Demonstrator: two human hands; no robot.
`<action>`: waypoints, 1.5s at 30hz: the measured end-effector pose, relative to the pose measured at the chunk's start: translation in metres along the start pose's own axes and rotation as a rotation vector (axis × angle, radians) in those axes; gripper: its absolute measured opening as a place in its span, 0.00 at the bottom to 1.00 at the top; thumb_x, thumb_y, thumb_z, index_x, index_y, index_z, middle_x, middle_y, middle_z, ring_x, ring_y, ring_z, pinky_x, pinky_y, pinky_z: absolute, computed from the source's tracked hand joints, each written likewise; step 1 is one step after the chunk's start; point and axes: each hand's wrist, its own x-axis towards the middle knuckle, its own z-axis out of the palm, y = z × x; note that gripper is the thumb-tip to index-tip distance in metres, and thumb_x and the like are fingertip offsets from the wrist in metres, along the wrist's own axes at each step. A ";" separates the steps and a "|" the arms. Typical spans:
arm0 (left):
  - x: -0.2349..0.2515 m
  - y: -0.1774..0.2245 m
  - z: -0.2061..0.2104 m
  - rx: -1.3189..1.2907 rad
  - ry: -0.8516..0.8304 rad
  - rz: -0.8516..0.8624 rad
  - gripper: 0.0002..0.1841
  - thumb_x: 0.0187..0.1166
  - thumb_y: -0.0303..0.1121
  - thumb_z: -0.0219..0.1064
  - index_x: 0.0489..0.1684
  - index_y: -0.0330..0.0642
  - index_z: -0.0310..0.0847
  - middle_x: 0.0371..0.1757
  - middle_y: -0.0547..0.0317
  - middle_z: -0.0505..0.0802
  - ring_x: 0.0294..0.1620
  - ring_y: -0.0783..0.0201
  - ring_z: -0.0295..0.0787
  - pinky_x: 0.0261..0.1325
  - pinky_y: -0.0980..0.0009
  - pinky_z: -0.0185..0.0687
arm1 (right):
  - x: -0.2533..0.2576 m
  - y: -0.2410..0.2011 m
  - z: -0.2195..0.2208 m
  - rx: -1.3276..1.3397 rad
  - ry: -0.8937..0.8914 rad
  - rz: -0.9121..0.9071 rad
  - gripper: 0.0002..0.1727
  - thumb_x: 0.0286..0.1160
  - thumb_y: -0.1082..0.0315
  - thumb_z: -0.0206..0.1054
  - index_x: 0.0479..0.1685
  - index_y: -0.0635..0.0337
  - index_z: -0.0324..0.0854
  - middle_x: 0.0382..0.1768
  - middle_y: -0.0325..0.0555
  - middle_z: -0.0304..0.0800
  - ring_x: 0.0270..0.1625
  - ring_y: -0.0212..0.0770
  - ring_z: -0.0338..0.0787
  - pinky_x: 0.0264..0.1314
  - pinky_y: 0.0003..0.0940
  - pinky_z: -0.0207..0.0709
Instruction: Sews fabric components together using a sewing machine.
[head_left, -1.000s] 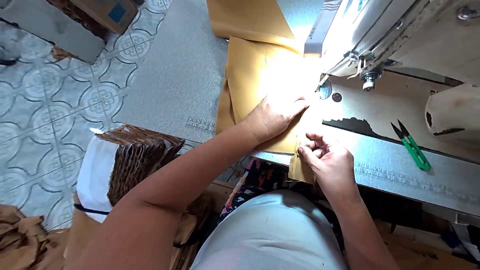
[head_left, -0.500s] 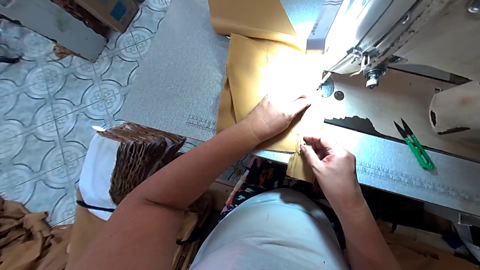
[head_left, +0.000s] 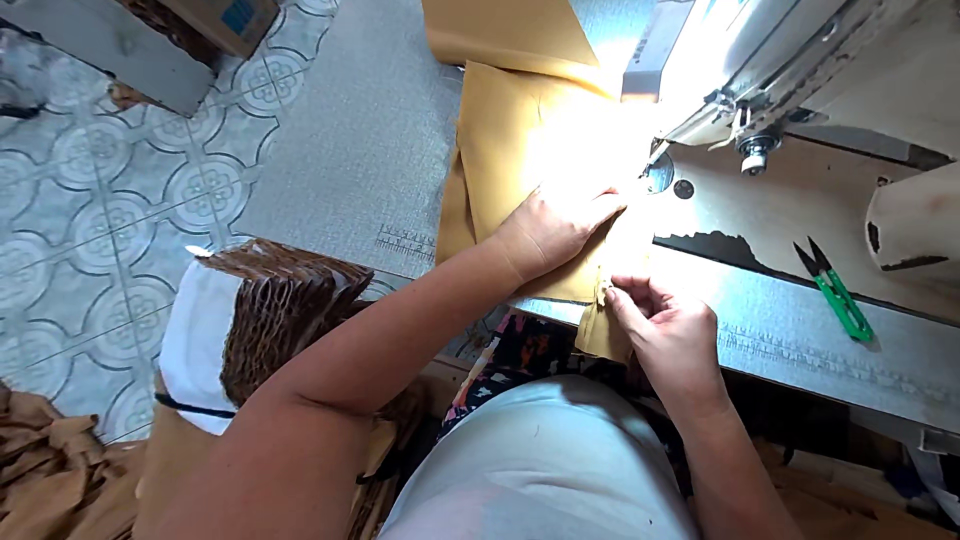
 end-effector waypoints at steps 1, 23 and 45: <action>0.000 0.000 0.000 0.007 -0.009 0.001 0.18 0.88 0.24 0.53 0.62 0.45 0.90 0.63 0.54 0.94 0.64 0.56 0.90 0.66 0.60 0.83 | 0.000 0.000 0.000 -0.006 -0.008 0.005 0.07 0.71 0.64 0.77 0.45 0.50 0.92 0.34 0.30 0.94 0.29 0.21 0.88 0.33 0.20 0.84; -0.001 0.001 -0.002 0.084 -0.060 -0.082 0.21 0.85 0.24 0.55 0.65 0.56 0.90 0.57 0.50 0.92 0.61 0.50 0.88 0.64 0.53 0.82 | -0.001 0.000 0.006 -0.297 0.046 -0.145 0.11 0.70 0.56 0.75 0.45 0.49 0.95 0.41 0.44 0.90 0.33 0.29 0.88 0.36 0.23 0.84; 0.010 0.006 -0.007 0.118 -0.071 0.077 0.17 0.85 0.23 0.54 0.59 0.40 0.90 0.68 0.55 0.92 0.68 0.54 0.88 0.69 0.56 0.81 | -0.004 0.002 0.010 -0.301 0.098 -0.229 0.12 0.72 0.59 0.74 0.50 0.50 0.96 0.46 0.45 0.92 0.41 0.30 0.92 0.40 0.21 0.86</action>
